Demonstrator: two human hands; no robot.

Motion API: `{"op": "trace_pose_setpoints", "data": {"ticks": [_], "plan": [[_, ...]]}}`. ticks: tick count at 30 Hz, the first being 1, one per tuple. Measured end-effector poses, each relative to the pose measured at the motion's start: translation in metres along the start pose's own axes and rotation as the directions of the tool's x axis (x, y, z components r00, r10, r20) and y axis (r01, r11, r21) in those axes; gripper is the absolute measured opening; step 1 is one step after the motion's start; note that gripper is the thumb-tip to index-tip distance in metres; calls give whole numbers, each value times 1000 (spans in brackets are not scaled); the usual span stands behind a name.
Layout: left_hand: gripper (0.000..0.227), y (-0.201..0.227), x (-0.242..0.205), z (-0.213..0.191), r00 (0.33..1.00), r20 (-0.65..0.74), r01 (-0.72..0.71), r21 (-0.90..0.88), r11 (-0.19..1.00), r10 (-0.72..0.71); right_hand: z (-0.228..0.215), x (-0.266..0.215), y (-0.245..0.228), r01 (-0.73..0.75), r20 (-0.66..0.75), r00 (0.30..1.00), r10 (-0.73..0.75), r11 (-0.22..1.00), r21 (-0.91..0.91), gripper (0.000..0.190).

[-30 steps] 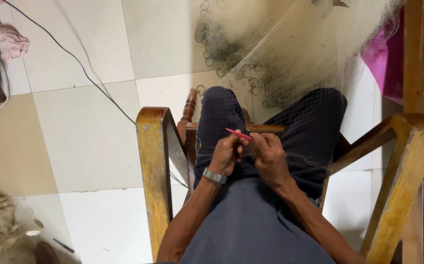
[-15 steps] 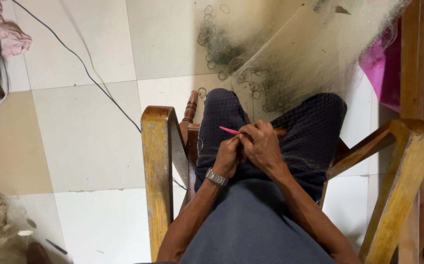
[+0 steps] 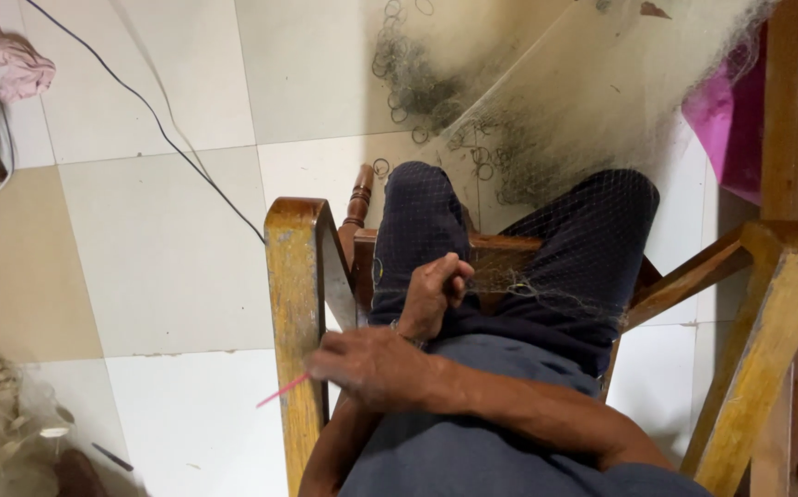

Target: Repairing a fishing net using a netting needle and scissors

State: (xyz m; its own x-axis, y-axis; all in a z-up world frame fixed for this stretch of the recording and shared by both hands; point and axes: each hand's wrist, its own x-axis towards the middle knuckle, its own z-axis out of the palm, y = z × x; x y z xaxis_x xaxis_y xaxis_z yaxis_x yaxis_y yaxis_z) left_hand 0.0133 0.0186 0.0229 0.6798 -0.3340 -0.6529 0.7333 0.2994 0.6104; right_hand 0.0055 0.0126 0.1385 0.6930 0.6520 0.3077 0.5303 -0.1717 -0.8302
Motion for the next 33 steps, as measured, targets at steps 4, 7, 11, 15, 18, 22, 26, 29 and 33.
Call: {"op": "trace_pose_setpoints", "data": {"ticks": [4,7,11,15,18,22,26,29,33], "plan": [[35,4,-11,5,993,-24,-111,56,992,112,-10,-3,-27,7,-35,999,-1,986,164,9],[28,3,-19,6,950,-44,-291,236,927,310,-27,-15,-20,12,27,999,-21,958,286,24],[12,-11,-27,-5,782,-11,-512,559,652,623,-70,-50,2,-313,139,947,290,930,194,8],[7,2,-36,-5,656,138,-623,654,429,742,-85,-93,24,-471,144,871,469,882,-24,3],[14,1,-33,-7,641,187,-581,752,311,745,-84,-111,34,-499,180,847,501,865,-61,10],[23,-12,-19,-7,718,161,-492,806,331,677,-80,-124,42,-472,183,867,463,882,7,14],[34,-26,-8,-8,802,130,-365,879,306,583,-79,-131,47,-477,198,864,463,879,28,16],[34,-25,-6,-11,822,106,-332,887,321,559,-77,-136,48,-459,112,886,451,885,73,13],[29,-22,-9,-12,841,74,-290,898,331,535,-85,-123,36,-392,17,919,395,905,165,9]]}}
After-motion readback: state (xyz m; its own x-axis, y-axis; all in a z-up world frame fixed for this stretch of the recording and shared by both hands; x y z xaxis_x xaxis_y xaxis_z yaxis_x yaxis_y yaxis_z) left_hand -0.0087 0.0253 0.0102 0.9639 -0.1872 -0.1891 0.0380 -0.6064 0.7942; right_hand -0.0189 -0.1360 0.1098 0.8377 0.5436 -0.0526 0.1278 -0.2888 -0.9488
